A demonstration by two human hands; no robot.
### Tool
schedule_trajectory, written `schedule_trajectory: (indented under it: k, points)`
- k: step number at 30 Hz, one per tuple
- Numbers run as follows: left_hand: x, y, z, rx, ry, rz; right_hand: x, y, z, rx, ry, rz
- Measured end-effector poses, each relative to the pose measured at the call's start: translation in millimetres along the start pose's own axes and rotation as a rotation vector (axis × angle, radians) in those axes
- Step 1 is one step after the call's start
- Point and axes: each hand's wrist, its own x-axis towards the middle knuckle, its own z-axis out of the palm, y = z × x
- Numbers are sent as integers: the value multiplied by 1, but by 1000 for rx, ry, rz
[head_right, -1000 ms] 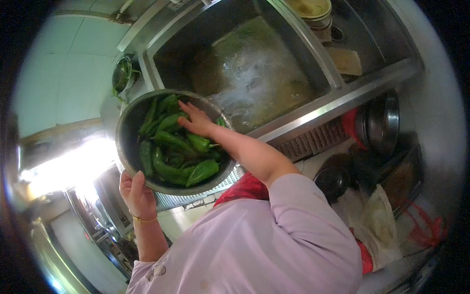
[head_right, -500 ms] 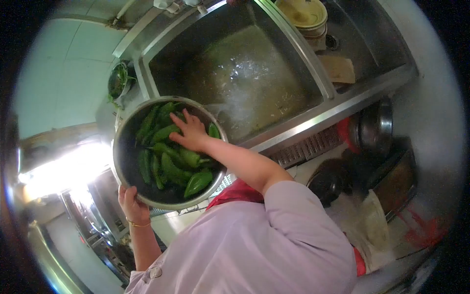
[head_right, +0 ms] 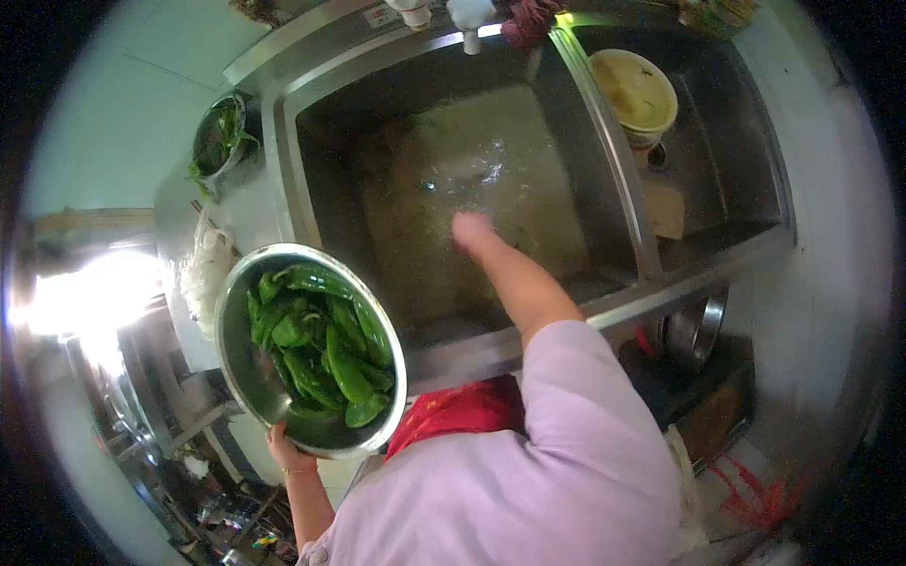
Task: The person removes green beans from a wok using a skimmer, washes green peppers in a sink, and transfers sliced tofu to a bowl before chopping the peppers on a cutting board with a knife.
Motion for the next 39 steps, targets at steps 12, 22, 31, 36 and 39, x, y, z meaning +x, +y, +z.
schedule_trajectory:
  k: [12,22,31,36,39]
  points:
    - [3,-4,-5,59,149,-60,39,34,15,-289,73,-167]
    - [-1,4,10,38,176,-79,36,51,-5,-431,193,-390]
    - [7,-2,1,-39,90,-41,39,43,39,-61,129,25]
    - [3,-2,4,-25,72,-73,38,34,45,-138,264,9]
    - [-4,4,15,26,98,-90,17,49,18,-221,315,-218]
